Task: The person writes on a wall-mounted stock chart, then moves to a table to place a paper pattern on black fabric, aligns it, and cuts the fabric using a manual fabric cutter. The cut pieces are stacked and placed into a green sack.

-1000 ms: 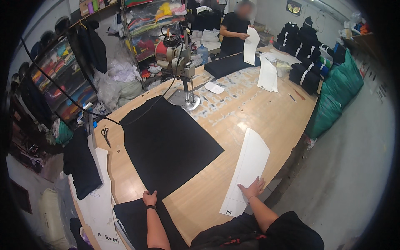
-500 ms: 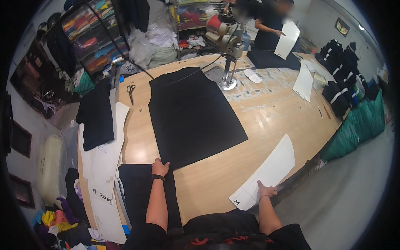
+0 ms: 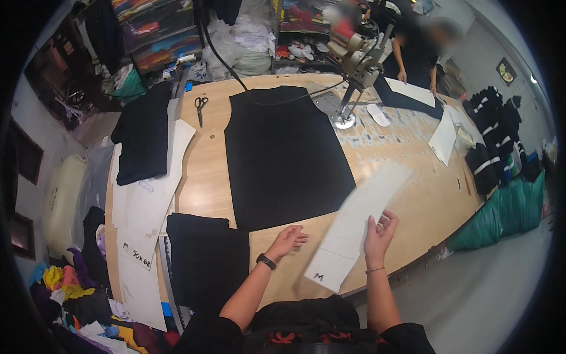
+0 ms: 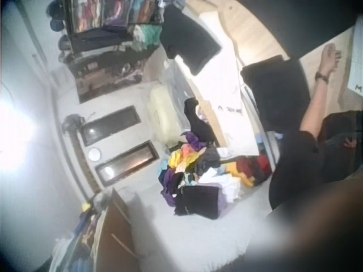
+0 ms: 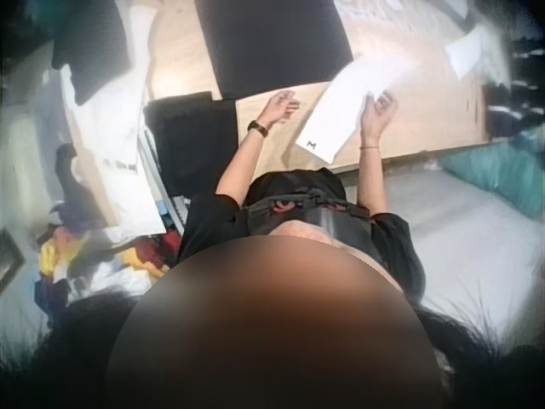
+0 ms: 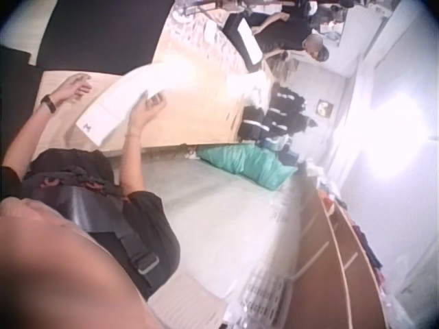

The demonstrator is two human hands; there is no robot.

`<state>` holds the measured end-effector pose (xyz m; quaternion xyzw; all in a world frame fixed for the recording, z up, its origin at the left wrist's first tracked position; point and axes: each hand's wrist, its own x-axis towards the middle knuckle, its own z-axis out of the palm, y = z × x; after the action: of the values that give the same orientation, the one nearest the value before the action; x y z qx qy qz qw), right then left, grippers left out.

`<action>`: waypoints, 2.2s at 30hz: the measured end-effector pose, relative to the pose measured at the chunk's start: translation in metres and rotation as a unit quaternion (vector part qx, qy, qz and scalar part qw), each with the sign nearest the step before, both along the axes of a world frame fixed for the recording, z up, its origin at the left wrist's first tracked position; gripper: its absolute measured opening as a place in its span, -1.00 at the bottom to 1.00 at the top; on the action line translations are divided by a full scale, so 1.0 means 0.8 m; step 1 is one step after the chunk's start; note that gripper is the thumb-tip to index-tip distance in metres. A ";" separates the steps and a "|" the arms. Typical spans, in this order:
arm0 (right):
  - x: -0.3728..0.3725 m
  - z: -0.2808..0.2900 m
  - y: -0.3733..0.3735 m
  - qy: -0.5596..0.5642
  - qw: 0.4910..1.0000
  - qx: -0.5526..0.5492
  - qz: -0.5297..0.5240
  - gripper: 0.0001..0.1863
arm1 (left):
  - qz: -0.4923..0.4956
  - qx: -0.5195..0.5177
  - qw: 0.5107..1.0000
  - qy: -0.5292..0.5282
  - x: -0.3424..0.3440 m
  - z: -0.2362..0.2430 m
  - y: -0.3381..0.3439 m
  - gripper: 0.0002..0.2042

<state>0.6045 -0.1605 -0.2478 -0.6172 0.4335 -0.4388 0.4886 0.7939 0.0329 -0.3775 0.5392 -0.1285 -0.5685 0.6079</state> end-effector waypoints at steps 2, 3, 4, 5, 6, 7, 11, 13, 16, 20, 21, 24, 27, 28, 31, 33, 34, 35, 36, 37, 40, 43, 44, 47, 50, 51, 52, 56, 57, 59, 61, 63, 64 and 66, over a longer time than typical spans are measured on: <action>0.032 0.011 0.007 -0.102 0.991 0.055 0.061 -0.63 | 0.002 -0.033 0.995 0.096 -0.011 0.023 -0.012 -0.26; 0.044 0.011 0.010 -0.100 0.987 0.094 0.078 -0.63 | 0.010 -0.082 0.986 0.146 -0.015 0.033 -0.017 -0.13; 0.055 0.008 0.011 -0.113 0.979 0.130 0.107 -0.63 | 0.043 -0.101 0.972 0.207 -0.018 0.041 -0.017 -0.13; 0.065 0.002 0.013 -0.130 0.967 0.171 0.135 -0.64 | 0.073 -0.134 0.952 0.264 -0.023 0.047 -0.016 -0.13; 0.074 -0.006 0.017 -0.105 0.966 0.157 0.174 -0.62 | 0.125 -0.154 0.941 0.276 -0.027 0.051 -0.017 -0.19; 0.080 -0.015 0.023 -0.073 0.965 0.163 0.194 -0.60 | 0.132 -0.129 0.943 0.278 -0.029 0.052 -0.015 -0.23; 0.096 -0.052 0.053 -0.011 0.951 0.156 0.265 -0.60 | 0.161 -0.171 0.937 0.260 -0.038 0.046 -0.012 -0.41; 0.098 -0.066 0.062 0.011 0.947 0.168 0.273 -0.62 | 0.145 -0.233 0.932 0.235 -0.039 0.043 -0.014 -0.43; 0.098 -0.077 0.060 -0.002 0.924 0.245 0.293 -0.64 | 0.169 -0.197 0.950 0.176 -0.037 0.045 -0.010 -0.40; 0.093 -0.072 0.040 -0.002 0.870 0.327 0.369 -0.66 | 0.229 -0.185 0.953 0.071 -0.036 0.052 -0.020 -0.32; 0.093 -0.068 0.034 -0.020 0.851 0.353 0.388 -0.67 | 0.228 -0.202 0.951 0.055 -0.034 0.054 -0.025 -0.36; 0.089 -0.054 0.026 -0.040 0.817 0.437 0.373 -0.67 | 0.217 -0.157 0.963 -0.020 -0.032 0.064 -0.040 -0.35; 0.082 -0.045 0.023 -0.004 0.809 0.473 0.347 -0.67 | 0.204 -0.105 0.973 -0.033 -0.041 0.075 -0.060 -0.30; 0.080 -0.044 0.020 -0.008 0.809 0.461 0.364 -0.67 | 0.201 -0.070 0.975 -0.070 -0.045 0.078 -0.065 -0.28; 0.077 -0.051 0.011 -0.011 0.811 0.449 0.375 -0.70 | 0.199 -0.107 0.973 -0.035 -0.047 0.079 -0.066 -0.25; 0.074 -0.056 0.003 -0.018 0.822 0.435 0.366 -0.67 | 0.196 -0.151 0.969 -0.019 -0.047 0.076 -0.060 -0.25; 0.074 -0.058 0.000 -0.035 0.821 0.425 0.379 -0.64 | 0.193 -0.148 0.970 0.002 -0.048 0.075 -0.055 -0.26; 0.074 -0.059 -0.003 -0.033 0.829 0.419 0.369 -0.60 | 0.205 -0.139 0.969 -0.002 -0.048 0.073 -0.050 -0.26; 0.074 -0.058 -0.007 -0.031 0.837 0.415 0.357 -0.55 | 0.216 -0.107 0.971 0.006 -0.047 0.072 -0.044 -0.26; 0.075 -0.057 -0.011 -0.021 0.843 0.407 0.349 -0.52 | 0.224 -0.078 0.971 0.015 -0.047 0.069 -0.038 -0.26; 0.083 -0.054 -0.029 -0.002 0.885 0.349 0.308 -0.44 | 0.274 -0.016 0.960 -0.059 -0.030 0.058 -0.008 -0.19; 0.096 -0.062 -0.059 0.061 0.947 0.195 0.248 -0.38 | 0.362 -0.042 0.916 -0.167 0.013 0.038 0.025 -0.20; 0.104 -0.068 -0.073 0.074 0.956 0.159 0.236 -0.34 | 0.377 -0.017 0.886 -0.270 0.031 0.031 0.036 -0.25; 0.139 -0.103 -0.104 0.094 0.973 0.058 0.201 -0.35 | 0.333 0.076 0.869 -0.358 0.089 0.016 0.050 -0.30; 0.191 -0.140 -0.131 0.120 0.976 0.001 0.183 -0.29 | 0.304 0.098 0.800 -0.507 0.156 0.012 0.026 -0.37; 0.211 -0.150 -0.139 0.119 0.978 0.004 0.172 -0.28 | 0.312 0.097 0.798 -0.505 0.179 0.013 0.016 -0.39; 0.231 -0.158 -0.146 0.140 0.977 -0.037 0.156 -0.24 | 0.316 0.108 0.800 -0.499 0.201 0.013 0.006 -0.42; 0.293 -0.181 -0.168 0.160 0.976 -0.012 0.145 -0.21 | 0.307 0.133 0.801 -0.497 0.275 0.003 -0.023 -0.47; 0.305 -0.187 -0.170 0.179 0.973 -0.022 0.144 -0.21 | 0.306 0.148 0.801 -0.492 0.288 -0.003 -0.028 -0.48; 0.323 -0.198 -0.170 0.204 0.969 -0.010 0.142 -0.21 | 0.298 0.185 0.809 -0.471 0.307 -0.017 -0.034 -0.49; 0.334 -0.208 -0.170 0.233 0.961 -0.025 0.145 -0.22 | 0.286 0.205 0.805 -0.478 0.319 -0.031 -0.038 -0.51; 0.338 -0.217 -0.168 0.271 0.950 -0.048 0.145 -0.25 | 0.276 0.228 0.803 -0.476 0.324 -0.043 -0.038 -0.53; 0.339 -0.220 -0.167 0.292 0.943 -0.072 0.144 -0.28 | 0.273 0.237 0.801 -0.477 0.326 -0.048 -0.038 -0.53; 0.337 -0.226 -0.165 0.326 0.929 -0.098 0.145 -0.31 | 0.264 0.253 0.800 -0.476 0.328 -0.057 -0.036 -0.53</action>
<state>0.8739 -0.2923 -0.4283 -0.8272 0.4297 -0.1781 0.3152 1.0563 0.0042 -0.4230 0.8894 -0.1057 -0.0700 0.4392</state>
